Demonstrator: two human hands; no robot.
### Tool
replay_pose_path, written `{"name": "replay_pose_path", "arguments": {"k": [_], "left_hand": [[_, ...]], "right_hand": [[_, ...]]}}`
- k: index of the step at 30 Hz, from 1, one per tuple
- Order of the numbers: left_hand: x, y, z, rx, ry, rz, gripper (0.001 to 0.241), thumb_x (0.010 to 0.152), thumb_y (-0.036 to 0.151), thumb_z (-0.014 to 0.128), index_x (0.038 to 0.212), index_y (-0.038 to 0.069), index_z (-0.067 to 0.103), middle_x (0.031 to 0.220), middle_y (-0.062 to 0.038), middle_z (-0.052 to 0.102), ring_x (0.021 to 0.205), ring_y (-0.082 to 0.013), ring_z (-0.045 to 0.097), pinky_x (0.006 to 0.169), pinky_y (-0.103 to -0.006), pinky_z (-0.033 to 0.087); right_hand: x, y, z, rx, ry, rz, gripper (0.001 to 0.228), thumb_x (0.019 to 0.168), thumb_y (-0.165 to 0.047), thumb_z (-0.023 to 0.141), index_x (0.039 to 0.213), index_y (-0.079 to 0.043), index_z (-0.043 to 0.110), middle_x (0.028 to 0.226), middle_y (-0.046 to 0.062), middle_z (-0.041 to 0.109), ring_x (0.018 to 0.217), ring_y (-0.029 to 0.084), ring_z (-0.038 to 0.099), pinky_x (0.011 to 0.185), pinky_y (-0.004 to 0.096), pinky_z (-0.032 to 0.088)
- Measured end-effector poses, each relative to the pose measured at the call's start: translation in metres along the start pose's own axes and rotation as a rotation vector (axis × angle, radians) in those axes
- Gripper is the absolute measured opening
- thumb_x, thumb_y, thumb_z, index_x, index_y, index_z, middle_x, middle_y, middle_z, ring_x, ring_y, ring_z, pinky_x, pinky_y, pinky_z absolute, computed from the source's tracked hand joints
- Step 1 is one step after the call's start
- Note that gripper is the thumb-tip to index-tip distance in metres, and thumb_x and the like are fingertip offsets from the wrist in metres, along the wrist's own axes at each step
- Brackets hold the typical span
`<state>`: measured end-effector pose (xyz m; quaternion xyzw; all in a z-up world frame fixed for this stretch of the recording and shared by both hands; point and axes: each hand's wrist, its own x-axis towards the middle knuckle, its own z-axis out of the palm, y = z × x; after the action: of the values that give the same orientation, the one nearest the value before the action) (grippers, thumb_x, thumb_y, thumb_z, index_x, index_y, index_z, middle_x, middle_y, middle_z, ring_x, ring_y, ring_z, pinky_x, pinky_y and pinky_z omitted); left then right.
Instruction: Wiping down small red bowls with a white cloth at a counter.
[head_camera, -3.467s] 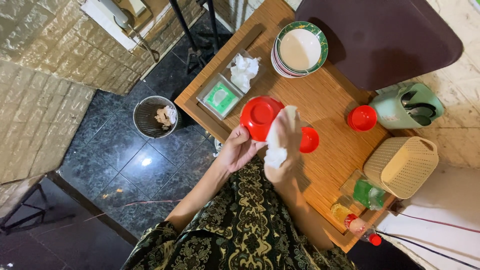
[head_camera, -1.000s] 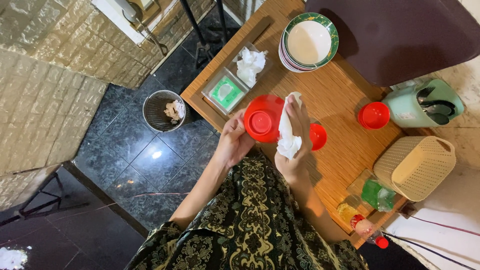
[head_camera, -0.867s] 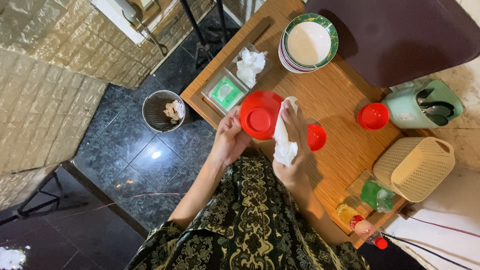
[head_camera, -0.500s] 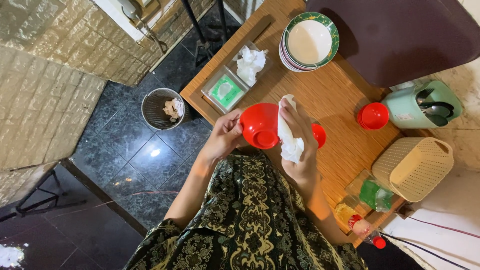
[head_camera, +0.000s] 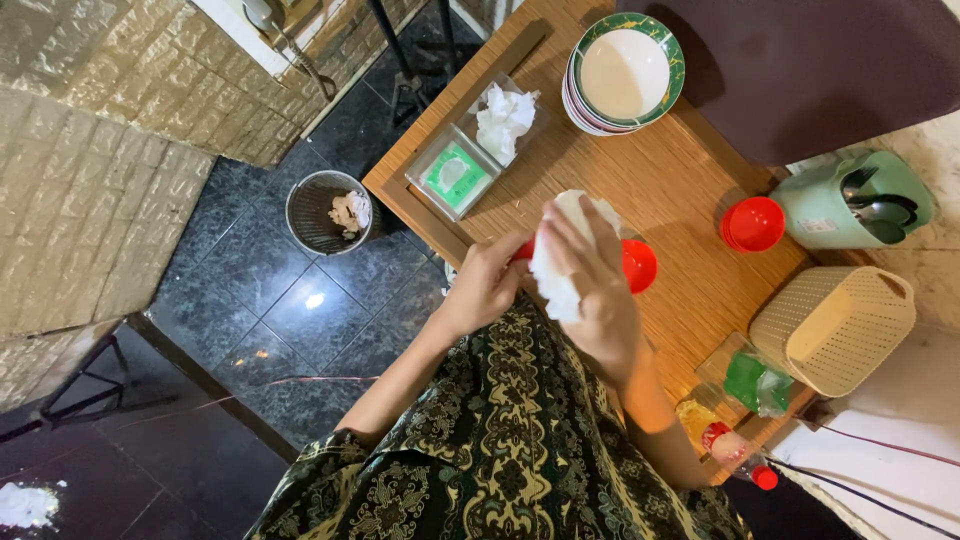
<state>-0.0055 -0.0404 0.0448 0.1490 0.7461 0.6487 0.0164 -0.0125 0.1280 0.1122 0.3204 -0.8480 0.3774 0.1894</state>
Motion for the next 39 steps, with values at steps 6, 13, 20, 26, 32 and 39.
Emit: {"name": "replay_pose_path", "arguments": {"k": [6, 13, 20, 26, 32, 39], "left_hand": [[0.004, 0.015, -0.003, -0.096, 0.022, -0.054, 0.017, 0.096, 0.004, 0.063, 0.113, 0.003, 0.067, 0.078, -0.012, 0.070, 0.072, -0.0180, 0.067, 0.067, -0.0356, 0.056], [0.004, 0.009, -0.009, -0.191, 0.063, -0.134, 0.019, 0.101, 0.007, 0.059, 0.117, 0.004, 0.067, 0.082, -0.007, 0.069, 0.080, -0.0109, 0.060, 0.074, -0.0337, 0.055], [0.011, 0.014, -0.006, -0.888, 0.367, -0.488, 0.024, 0.101, 0.013, 0.059, 0.109, -0.009, 0.060, 0.081, -0.015, 0.067, 0.057, -0.0239, 0.071, 0.051, -0.0369, 0.061], [-0.009, -0.043, -0.022, -1.157, 0.275, -0.469, 0.026, 0.101, 0.013, 0.059, 0.111, -0.010, 0.061, 0.092, -0.021, 0.070, 0.075, -0.0355, 0.076, 0.062, -0.0539, 0.062], [-0.001, -0.015, -0.035, -0.940, 0.306, -0.365, 0.016, 0.098, 0.012, 0.063, 0.105, -0.003, 0.064, 0.085, -0.014, 0.070, 0.074, -0.0253, 0.076, 0.062, -0.0358, 0.063], [0.005, -0.020, 0.003, -0.255, 0.029, -0.354, 0.023, 0.093, 0.009, 0.076, 0.110, -0.003, 0.067, 0.088, -0.015, 0.075, 0.076, -0.0179, 0.074, 0.060, -0.0321, 0.062]], "right_hand": [[0.001, -0.021, 0.000, -0.081, 0.005, 0.169, 0.055, 0.094, 0.009, 0.060, 0.147, -0.005, 0.051, 0.158, 0.013, 0.047, 0.147, 0.050, 0.031, 0.109, 0.055, 0.051], [-0.045, 0.009, 0.042, -0.353, -0.001, 0.055, 0.048, 0.100, -0.010, 0.066, 0.146, -0.011, 0.053, 0.158, 0.008, 0.048, 0.148, 0.043, 0.032, 0.117, 0.063, 0.034], [-0.073, 0.028, 0.062, -0.572, 0.040, -0.164, 0.037, 0.103, -0.018, 0.048, 0.133, -0.017, 0.069, 0.150, 0.000, 0.058, 0.147, 0.043, 0.034, 0.115, 0.067, 0.035], [-0.085, 0.065, 0.060, -0.375, 0.286, -0.323, 0.032, 0.096, -0.016, 0.066, 0.128, -0.016, 0.068, 0.134, 0.005, 0.070, 0.133, 0.049, 0.051, 0.108, 0.067, 0.044], [-0.104, 0.065, 0.028, 0.275, 0.110, 0.242, 0.060, 0.106, -0.036, 0.044, 0.147, 0.008, 0.047, 0.144, 0.026, 0.057, 0.135, 0.044, 0.050, 0.114, 0.051, 0.042], [-0.267, 0.086, 0.042, 0.401, 0.459, 1.177, 0.021, 0.103, -0.020, 0.070, 0.112, -0.002, 0.071, 0.099, 0.002, 0.067, 0.087, 0.018, 0.059, 0.083, 0.037, 0.051]]}}
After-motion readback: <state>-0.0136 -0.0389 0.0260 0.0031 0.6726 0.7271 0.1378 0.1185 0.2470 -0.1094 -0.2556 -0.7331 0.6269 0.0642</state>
